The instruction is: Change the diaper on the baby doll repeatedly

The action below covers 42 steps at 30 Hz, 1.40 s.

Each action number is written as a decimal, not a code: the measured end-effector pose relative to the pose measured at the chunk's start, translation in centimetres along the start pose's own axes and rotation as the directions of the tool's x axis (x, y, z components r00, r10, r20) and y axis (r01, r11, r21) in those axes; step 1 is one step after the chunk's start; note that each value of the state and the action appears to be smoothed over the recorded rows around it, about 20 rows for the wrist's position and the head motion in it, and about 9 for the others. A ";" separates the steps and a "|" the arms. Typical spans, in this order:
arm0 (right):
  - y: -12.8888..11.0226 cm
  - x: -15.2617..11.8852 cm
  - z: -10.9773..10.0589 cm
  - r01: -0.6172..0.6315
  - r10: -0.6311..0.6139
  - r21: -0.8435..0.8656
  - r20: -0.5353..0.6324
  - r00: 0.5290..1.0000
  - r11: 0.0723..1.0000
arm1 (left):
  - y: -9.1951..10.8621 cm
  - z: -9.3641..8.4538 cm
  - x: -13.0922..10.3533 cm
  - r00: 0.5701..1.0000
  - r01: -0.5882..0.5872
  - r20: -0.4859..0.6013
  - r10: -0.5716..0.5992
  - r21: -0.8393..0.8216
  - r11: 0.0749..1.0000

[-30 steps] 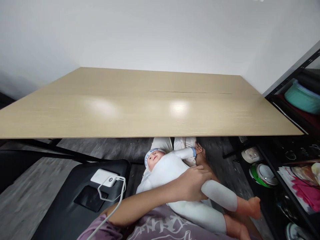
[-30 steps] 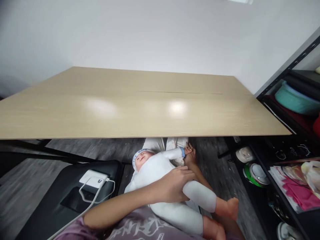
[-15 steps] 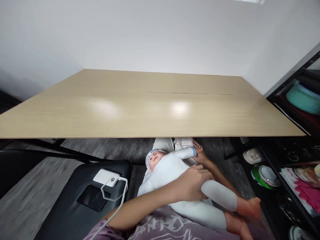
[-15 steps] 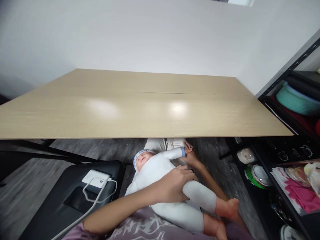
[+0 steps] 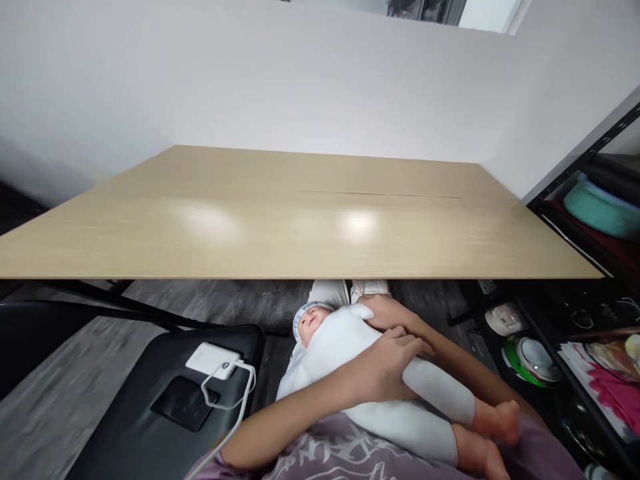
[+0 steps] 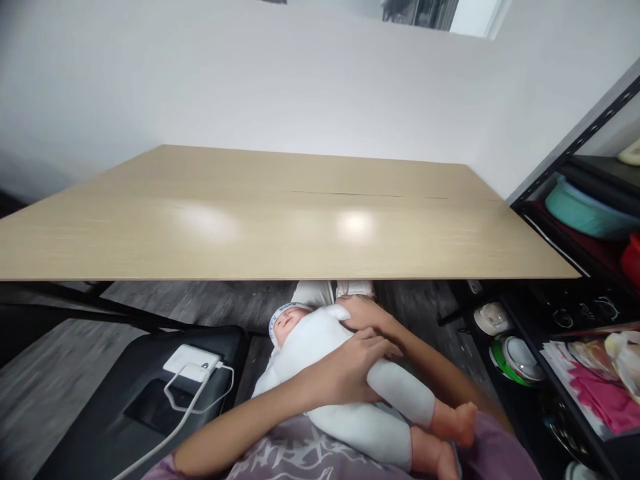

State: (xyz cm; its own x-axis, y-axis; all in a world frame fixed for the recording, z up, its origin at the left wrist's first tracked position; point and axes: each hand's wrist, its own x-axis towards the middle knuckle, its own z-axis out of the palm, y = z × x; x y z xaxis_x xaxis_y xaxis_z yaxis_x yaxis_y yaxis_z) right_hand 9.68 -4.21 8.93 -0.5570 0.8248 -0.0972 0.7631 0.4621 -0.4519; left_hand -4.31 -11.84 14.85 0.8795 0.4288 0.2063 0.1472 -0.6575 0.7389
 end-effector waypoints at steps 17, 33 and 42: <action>-5.7 -3.0 -8.2 0.195 0.176 0.474 -0.630 0.756 0.859 | -6.1 -2.6 -16.8 0.490 0.423 -0.872 -0.010 0.228 0.877; 11.4 -3.8 -11.0 -0.195 0.115 -0.075 -0.584 0.803 0.978 | -14.2 -19.2 -2.7 0.804 0.553 -0.411 -0.429 0.253 0.794; 16.8 4.4 -11.1 -0.202 0.110 -0.071 -0.641 0.759 0.977 | -22.6 -24.6 0.2 0.829 0.540 -0.462 -0.314 0.517 0.665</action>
State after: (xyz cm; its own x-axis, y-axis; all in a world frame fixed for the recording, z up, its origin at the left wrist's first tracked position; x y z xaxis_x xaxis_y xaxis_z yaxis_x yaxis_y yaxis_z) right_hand 23.65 10.77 10.76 -0.1285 0.8862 0.4452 0.8813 0.3079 -0.3584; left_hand -18.66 18.37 13.94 0.4740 0.8485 0.2354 0.8064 -0.5256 0.2710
